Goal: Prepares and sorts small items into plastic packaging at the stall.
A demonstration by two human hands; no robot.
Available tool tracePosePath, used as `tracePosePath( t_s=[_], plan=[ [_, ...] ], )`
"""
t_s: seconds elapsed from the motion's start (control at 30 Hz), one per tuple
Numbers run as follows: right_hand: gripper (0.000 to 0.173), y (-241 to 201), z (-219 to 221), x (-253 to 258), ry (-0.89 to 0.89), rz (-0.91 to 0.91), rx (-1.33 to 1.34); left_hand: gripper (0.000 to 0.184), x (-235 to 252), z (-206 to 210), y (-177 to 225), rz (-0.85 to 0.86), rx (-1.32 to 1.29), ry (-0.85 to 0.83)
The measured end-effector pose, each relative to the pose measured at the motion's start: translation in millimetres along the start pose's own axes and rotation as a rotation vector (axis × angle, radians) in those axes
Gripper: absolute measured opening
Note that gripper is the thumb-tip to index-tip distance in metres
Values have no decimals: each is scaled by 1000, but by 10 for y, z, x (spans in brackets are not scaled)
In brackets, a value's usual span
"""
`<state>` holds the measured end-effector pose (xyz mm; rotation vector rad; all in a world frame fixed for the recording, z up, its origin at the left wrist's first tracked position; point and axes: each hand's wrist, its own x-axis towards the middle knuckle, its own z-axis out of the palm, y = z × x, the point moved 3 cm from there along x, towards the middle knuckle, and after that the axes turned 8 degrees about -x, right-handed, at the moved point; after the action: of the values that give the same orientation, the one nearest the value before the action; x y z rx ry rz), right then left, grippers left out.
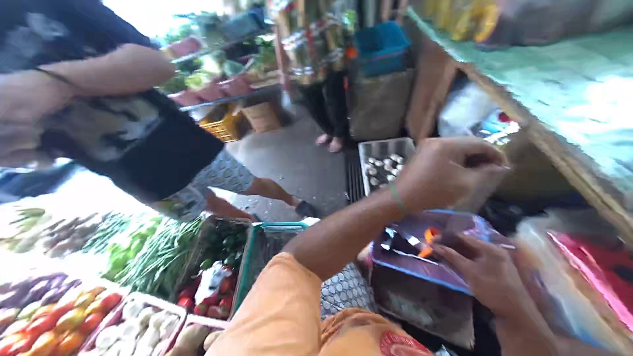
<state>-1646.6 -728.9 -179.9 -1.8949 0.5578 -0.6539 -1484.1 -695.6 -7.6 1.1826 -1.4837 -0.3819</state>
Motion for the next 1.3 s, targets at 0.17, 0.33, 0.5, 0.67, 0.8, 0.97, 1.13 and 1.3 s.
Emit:
tracePosePath(
  t_s=[0.17,0.33,0.5,0.67,0.8,0.97,1.13,1.3],
  plan=[
    [23,90,-30,-33,32,-40,149,11,-17,31,107,99,210,-90],
    [22,215,-63,-13,181,-84,109,12,-27,91,191,14,19,-128],
    [66,316,-319,23,127,-51,36,9,-70,56,201,-20,-30,38],
    [34,110,-719,-40,296,54,-115,6,-259,344,-292,-71,78,-190],
    [26,-73,-878,73,223,-17,30,10,-17,216,-102,-16,75,-164],
    [41,-379,-735,364,4,-77,143,7,321,58,198,6,99,-155],
    [22,-344,-523,364,-96,-83,414,8,617,-73,239,-13,33,-129],
    [17,-371,-487,236,-109,30,512,7,718,-112,82,-86,-63,-96]
  ],
)
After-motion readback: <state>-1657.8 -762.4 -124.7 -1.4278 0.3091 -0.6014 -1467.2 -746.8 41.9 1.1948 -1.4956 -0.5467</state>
